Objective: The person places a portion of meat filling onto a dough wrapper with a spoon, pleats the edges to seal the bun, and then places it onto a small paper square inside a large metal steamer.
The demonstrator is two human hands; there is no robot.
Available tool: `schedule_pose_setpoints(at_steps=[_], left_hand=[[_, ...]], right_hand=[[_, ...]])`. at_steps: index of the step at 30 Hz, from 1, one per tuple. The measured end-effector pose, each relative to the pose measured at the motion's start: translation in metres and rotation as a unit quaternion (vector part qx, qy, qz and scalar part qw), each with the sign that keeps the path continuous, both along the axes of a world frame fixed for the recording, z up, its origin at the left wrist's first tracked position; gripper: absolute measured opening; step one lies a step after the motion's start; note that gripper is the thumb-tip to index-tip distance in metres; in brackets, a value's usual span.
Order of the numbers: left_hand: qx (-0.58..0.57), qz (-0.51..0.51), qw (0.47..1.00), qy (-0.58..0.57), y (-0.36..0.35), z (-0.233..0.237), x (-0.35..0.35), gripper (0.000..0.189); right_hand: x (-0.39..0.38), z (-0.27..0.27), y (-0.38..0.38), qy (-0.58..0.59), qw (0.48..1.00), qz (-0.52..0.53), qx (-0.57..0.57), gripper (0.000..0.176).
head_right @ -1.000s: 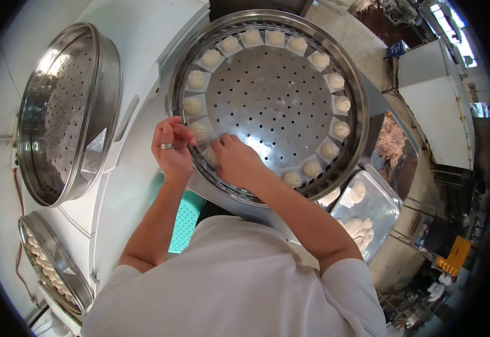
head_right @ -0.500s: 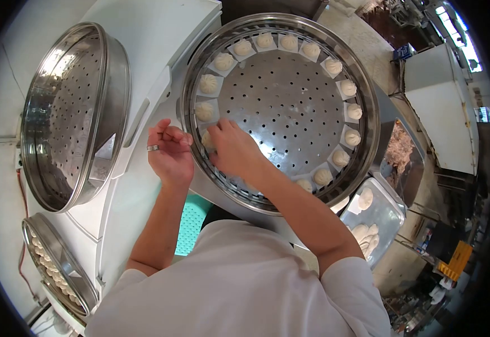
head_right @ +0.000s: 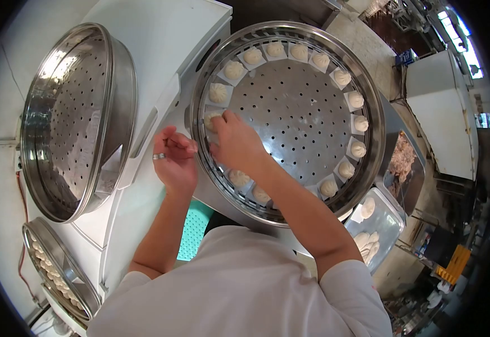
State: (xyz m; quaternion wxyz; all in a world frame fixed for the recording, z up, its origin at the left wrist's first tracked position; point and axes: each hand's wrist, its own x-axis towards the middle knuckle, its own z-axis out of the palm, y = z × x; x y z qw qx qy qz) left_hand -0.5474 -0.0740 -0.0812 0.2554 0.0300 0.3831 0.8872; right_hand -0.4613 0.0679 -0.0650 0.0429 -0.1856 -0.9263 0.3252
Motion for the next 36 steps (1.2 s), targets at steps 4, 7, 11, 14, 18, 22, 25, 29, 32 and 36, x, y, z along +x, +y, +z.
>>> schedule_pose_setpoints(at_steps=[4, 7, 11, 14, 18, 22, 25, 29, 32, 36], left_hand=[[-0.024, -0.063, 0.992, 0.104, -0.004, 0.003, 0.021, 0.049], [-0.079, -0.109, 0.979, 0.15, -0.007, 0.008, 0.045, 0.047], [-0.089, -0.148, 0.964, 0.203, -0.005, 0.006, 0.054, 0.043], [-0.074, -0.154, 0.963, 0.207, -0.004, 0.003, 0.053, 0.041], [-0.071, -0.161, 0.961, 0.214, -0.007, 0.002, 0.051, 0.041], [-0.074, -0.164, 0.959, 0.22, -0.006, 0.002, 0.053, 0.042], [-0.099, -0.159, 0.951, 0.246, -0.006, 0.007, 0.051, 0.04], [-0.098, -0.169, 0.947, 0.255, -0.007, 0.005, 0.049, 0.04], [-0.111, -0.177, 0.947, 0.245, -0.007, 0.003, 0.05, 0.034], [-0.216, -0.194, 0.908, 0.302, 0.003, 0.012, 0.055, 0.022]], right_hand=[[-0.025, -0.016, 0.013, -0.017, 0.999, 0.006, 0.04, 0.045], [-0.032, -0.034, 0.017, -0.039, 0.998, 0.018, 0.035, 0.043], [-0.029, -0.043, 0.017, -0.035, 0.999, 0.026, 0.01, 0.044], [-0.03, -0.017, 0.019, -0.035, 0.999, 0.002, -0.013, 0.047], [-0.044, -0.006, 0.043, 0.056, 0.996, -0.06, 0.026, 0.051], [-0.065, -0.02, 0.063, 0.02, 0.997, -0.04, 0.067, 0.053], [-0.073, -0.029, 0.065, -0.015, 0.998, -0.032, 0.054, 0.052], [-0.073, -0.012, 0.064, -0.008, 0.999, -0.05, 0.0, 0.046], [-0.073, -0.011, 0.086, 0.063, 0.99, -0.114, 0.048, 0.046], [-0.081, -0.018, 0.113, 0.035, 0.989, -0.125, 0.069, 0.045]])
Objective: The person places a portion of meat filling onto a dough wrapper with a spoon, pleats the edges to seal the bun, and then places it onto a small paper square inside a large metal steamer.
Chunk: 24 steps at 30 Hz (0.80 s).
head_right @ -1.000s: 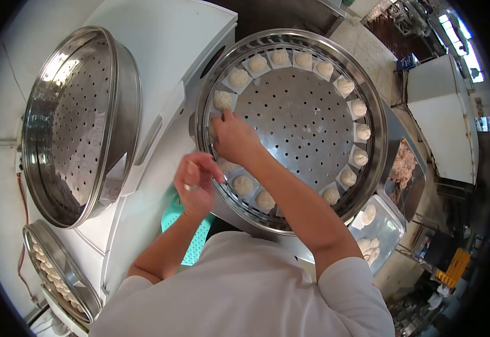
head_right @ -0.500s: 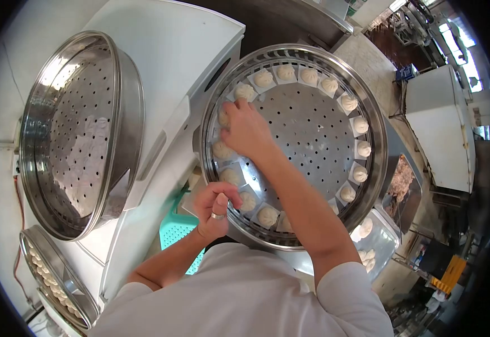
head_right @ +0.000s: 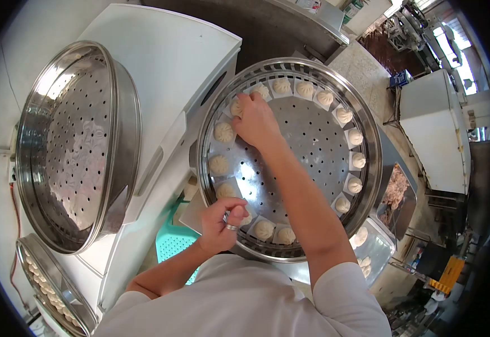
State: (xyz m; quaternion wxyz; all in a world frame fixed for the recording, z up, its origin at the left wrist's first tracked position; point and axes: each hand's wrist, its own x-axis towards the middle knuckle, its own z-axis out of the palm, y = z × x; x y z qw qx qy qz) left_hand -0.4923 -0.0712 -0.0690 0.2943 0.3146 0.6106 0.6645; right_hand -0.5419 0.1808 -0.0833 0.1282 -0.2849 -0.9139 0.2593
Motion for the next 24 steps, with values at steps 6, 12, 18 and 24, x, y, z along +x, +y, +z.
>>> schedule_pose_setpoints(at_steps=[6, 12, 18, 24], left_hand=[[-0.077, -0.02, 0.99, 0.115, 0.01, 0.007, 0.001, 0.016], [-0.1, -0.039, 0.986, 0.131, 0.011, 0.011, -0.002, 0.016], [-0.095, -0.045, 0.983, 0.151, 0.011, 0.009, -0.002, 0.016], [-0.083, -0.048, 0.982, 0.16, 0.014, 0.011, -0.004, 0.014]], right_hand=[[-0.004, -0.008, 0.011, -0.035, 0.999, -0.006, -0.017, 0.049], [0.002, 0.01, 0.052, 0.012, 0.998, -0.063, 0.0, 0.052], [-0.006, -0.012, 0.074, -0.057, 0.998, -0.029, 0.029, 0.048], [-0.006, -0.023, 0.08, -0.036, 0.999, -0.034, 0.024, 0.046]])
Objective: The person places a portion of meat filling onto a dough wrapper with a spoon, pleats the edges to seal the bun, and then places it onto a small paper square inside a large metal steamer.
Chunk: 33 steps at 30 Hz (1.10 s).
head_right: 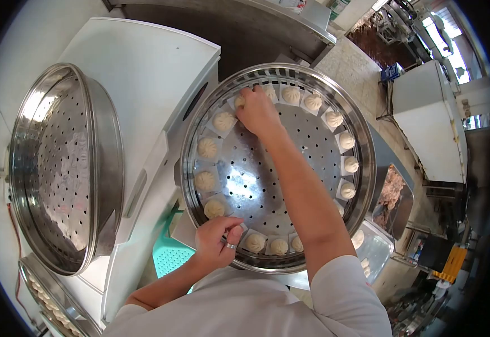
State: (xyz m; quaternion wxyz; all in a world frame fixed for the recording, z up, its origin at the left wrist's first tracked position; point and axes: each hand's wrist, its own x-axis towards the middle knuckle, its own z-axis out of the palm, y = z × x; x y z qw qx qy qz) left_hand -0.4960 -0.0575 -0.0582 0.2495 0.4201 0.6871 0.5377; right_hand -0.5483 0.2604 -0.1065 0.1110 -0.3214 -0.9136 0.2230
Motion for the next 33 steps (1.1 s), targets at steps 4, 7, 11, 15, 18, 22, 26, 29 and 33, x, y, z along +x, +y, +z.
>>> schedule_pose_setpoints(at_steps=[4, 7, 11, 15, 18, 22, 26, 29, 33], left_hand=[[0.004, 0.002, 1.0, 0.006, 0.001, -0.001, 0.0, 0.013], [0.01, 0.004, 1.0, 0.002, 0.001, -0.003, 0.001, 0.012], [0.006, 0.007, 1.0, -0.012, -0.002, -0.008, 0.004, 0.012], [0.011, 0.007, 1.0, -0.015, -0.002, -0.008, 0.004, 0.012], [0.012, 0.01, 1.0, -0.011, 0.0, -0.008, 0.005, 0.012], [0.007, 0.004, 1.0, 0.003, 0.001, -0.008, 0.005, 0.011], [0.006, -0.002, 1.0, 0.011, 0.001, -0.007, 0.004, 0.012], [0.012, -0.01, 1.0, 0.02, 0.002, -0.008, 0.004, 0.016], [0.008, 0.0, 1.0, 0.005, 0.001, -0.01, 0.007, 0.012]], right_hand=[[0.002, 0.001, 0.0, -0.007, 1.0, 0.003, 0.006, 0.043], [0.006, 0.02, -0.003, 0.007, 1.0, -0.006, 0.027, 0.043], [0.024, 0.048, 0.034, 0.061, 0.994, -0.072, 0.05, 0.046], [0.048, 0.062, 0.074, 0.003, 0.994, -0.084, 0.074, 0.048], [0.051, 0.049, 0.081, -0.029, 0.996, -0.005, 0.08, 0.049], [0.031, 0.035, 0.068, -0.116, 0.99, 0.07, 0.037, 0.05], [0.024, 0.031, 0.067, -0.176, 0.982, 0.068, 0.018, 0.048], [0.031, 0.021, 0.074, -0.094, 0.987, 0.095, 0.09, 0.047], [0.057, 0.062, 0.106, -0.043, 0.994, 0.039, 0.088, 0.046]])
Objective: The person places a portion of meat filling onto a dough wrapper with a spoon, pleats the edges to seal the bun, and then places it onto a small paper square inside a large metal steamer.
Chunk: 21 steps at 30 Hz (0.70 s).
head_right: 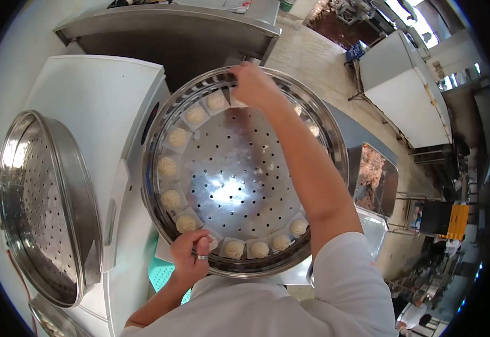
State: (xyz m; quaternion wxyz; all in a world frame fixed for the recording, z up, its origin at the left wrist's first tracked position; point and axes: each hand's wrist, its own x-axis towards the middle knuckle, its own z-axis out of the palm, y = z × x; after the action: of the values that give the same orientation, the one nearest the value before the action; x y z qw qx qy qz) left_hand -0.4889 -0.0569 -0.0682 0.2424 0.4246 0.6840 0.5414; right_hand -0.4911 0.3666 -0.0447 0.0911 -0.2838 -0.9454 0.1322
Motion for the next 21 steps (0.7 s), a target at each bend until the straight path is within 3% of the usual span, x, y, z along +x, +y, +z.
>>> schedule_pose_setpoints(at_steps=[6, 10, 13, 15, 21], left_hand=[[-0.012, -0.01, 1.0, 0.006, -0.001, 0.002, 0.0, 0.02], [-0.027, -0.014, 1.0, 0.002, -0.001, 0.001, 0.001, 0.021], [-0.003, 0.008, 1.0, -0.008, 0.003, 0.001, 0.005, 0.011], [-0.009, 0.013, 1.0, -0.025, 0.001, -0.003, 0.007, 0.013], [-0.037, 0.004, 0.999, -0.007, 0.001, -0.002, 0.008, 0.017]], right_hand=[[0.062, 0.027, 0.038, -0.074, 0.989, -0.117, -0.047, 0.042], [0.099, 0.016, 0.044, -0.073, 0.986, -0.145, -0.049, 0.041], [0.126, 0.017, 0.045, -0.072, 0.982, -0.16, -0.065, 0.04], [0.145, 0.011, 0.04, -0.04, 0.983, -0.172, -0.057, 0.04], [0.173, 0.006, 0.037, -0.09, 0.969, -0.209, -0.096, 0.046]])
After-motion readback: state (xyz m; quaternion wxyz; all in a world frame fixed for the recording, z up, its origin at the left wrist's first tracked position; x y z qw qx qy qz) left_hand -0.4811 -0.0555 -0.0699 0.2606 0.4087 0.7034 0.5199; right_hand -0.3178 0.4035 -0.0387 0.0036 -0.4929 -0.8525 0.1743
